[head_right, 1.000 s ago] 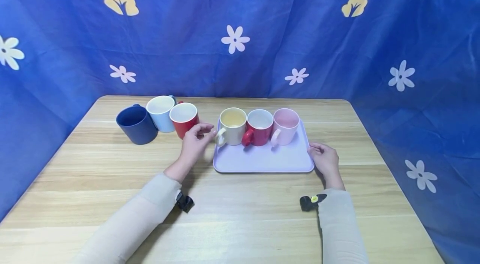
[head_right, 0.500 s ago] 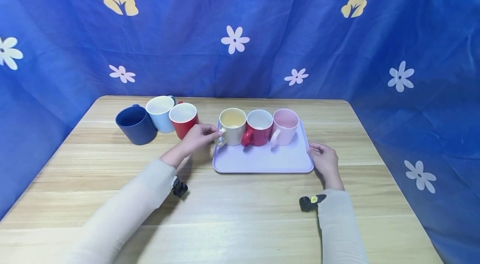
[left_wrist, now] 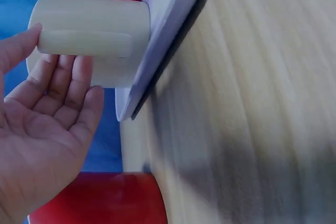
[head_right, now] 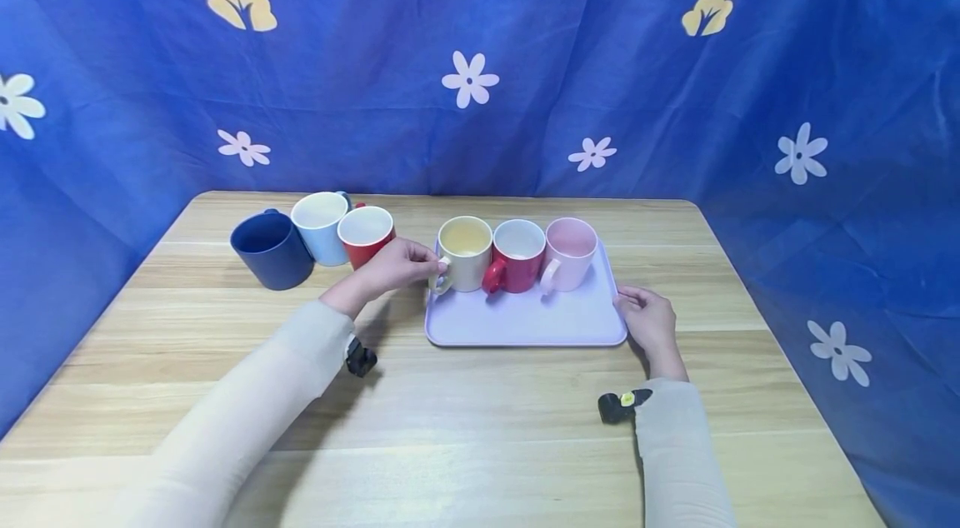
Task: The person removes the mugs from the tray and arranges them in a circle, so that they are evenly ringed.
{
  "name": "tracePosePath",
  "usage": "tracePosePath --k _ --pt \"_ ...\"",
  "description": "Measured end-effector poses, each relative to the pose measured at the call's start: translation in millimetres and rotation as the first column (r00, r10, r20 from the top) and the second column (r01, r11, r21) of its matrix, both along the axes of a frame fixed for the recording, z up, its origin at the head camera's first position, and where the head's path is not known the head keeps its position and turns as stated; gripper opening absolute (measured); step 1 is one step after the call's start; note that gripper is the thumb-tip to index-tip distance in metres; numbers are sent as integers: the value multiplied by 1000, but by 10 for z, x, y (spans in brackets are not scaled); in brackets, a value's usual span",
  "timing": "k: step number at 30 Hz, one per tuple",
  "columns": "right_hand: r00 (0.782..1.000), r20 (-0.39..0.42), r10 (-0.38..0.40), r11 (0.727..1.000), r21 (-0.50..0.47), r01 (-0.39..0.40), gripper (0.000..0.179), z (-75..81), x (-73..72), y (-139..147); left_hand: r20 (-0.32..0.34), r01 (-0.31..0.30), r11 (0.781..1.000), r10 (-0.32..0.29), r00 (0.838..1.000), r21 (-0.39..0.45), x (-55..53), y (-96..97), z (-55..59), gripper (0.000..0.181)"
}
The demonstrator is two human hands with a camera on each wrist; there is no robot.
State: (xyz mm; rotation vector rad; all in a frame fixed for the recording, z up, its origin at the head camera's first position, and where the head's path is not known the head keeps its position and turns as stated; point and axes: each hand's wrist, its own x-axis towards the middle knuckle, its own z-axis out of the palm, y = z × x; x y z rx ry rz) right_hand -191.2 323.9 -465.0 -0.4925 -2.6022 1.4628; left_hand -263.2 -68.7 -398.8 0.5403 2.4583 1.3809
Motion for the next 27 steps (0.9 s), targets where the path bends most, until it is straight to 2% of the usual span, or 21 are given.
tracePosePath --k 4,9,14,19,27 --pt "1000 -9 -2 1000 6 2 35 -5 -3 3 81 -36 999 33 996 28 -15 1 29 19" --pt "1000 -21 -4 1000 2 4 33 -24 -15 1 210 -84 995 69 975 62 -46 -26 66 18" --pt "1000 -13 -2 1000 12 2 33 -24 -19 3 302 -61 992 24 953 113 -74 -85 90 22" --pt "1000 -3 2 1000 26 -2 35 -14 -17 9 354 -20 990 -31 935 140 -85 -160 139 21" --pt "1000 30 -5 1000 29 4 36 -1 -1 10 342 52 991 -92 935 123 -77 -214 175 20"
